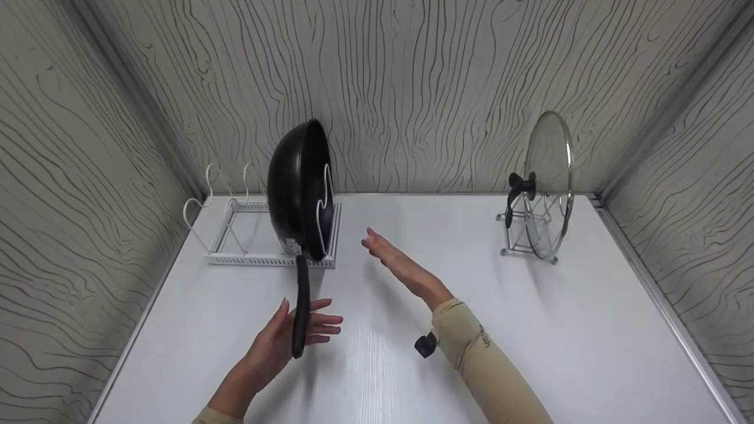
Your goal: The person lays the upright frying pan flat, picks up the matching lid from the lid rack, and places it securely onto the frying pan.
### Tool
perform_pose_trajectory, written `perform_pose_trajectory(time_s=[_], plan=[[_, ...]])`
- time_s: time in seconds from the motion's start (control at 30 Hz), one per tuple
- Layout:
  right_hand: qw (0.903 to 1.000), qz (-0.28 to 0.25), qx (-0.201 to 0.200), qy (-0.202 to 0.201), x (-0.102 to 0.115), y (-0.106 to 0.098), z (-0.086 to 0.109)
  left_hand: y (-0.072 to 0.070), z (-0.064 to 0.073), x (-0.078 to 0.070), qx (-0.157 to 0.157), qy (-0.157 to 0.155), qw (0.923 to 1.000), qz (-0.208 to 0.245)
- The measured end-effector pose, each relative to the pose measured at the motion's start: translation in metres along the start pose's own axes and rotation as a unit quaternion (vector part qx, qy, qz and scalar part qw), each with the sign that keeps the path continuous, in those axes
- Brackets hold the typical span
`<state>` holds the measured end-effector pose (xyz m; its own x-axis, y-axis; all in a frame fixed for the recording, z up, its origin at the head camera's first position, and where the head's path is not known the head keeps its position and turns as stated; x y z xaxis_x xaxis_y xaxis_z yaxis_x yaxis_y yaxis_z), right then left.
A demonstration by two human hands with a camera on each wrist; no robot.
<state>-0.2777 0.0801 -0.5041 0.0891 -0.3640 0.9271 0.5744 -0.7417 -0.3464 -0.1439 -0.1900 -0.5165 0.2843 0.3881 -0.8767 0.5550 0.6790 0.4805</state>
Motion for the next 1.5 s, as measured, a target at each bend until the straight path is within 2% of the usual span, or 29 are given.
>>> perform_pose_trajectory(time_s=[0.13,0.23,0.33,0.4,0.6,0.8,1.07,1.27,1.5], plan=[[0.9991,-0.039,0.017,-0.008,0.009,0.013,-0.01,0.003,0.0,-0.002,-0.002,0.002,0.9995,0.032],[0.9963,-0.08,0.029,0.001,0.016,0.023,-0.015,0.008,0.0,-0.004,-0.01,-0.003,0.9974,0.071],[0.9918,-0.12,0.043,0.011,0.022,0.031,-0.018,0.015,0.001,-0.006,-0.035,-0.013,0.9937,0.106],[0.9879,-0.145,0.051,0.018,0.025,0.036,-0.021,0.02,0.001,-0.007,-0.063,-0.02,0.9911,0.116],[0.9784,-0.195,0.059,0.033,0.035,0.046,-0.029,0.03,-0.002,-0.007,-0.156,-0.039,0.9819,0.1],[0.9705,-0.229,0.067,0.033,0.045,0.055,-0.038,0.035,-0.003,-0.005,-0.211,-0.046,0.9739,0.072],[0.971,-0.232,0.038,0.044,0.055,0.064,-0.039,0.039,-0.006,-0.003,-0.229,-0.058,0.9692,0.069],[0.9731,-0.221,0.007,0.065,0.054,0.069,-0.035,0.038,-0.007,-0.002,-0.235,-0.064,0.9684,0.054],[0.971,-0.217,0.038,0.094,0.05,0.083,-0.038,0.037,-0.007,-0.001,-0.242,-0.07,0.9665,0.051]])
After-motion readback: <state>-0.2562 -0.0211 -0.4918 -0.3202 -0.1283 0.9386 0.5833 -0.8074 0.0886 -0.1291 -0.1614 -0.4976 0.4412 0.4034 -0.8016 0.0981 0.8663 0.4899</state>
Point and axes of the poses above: each hand's wrist, its own z-axis away from the middle knuckle, its own y-axis out of the palm, x = y × z, the point moved 1 cm from there along -z, towards the middle knuckle, and after that the axes turned 9 degrees about z, right-handed, at the moved point
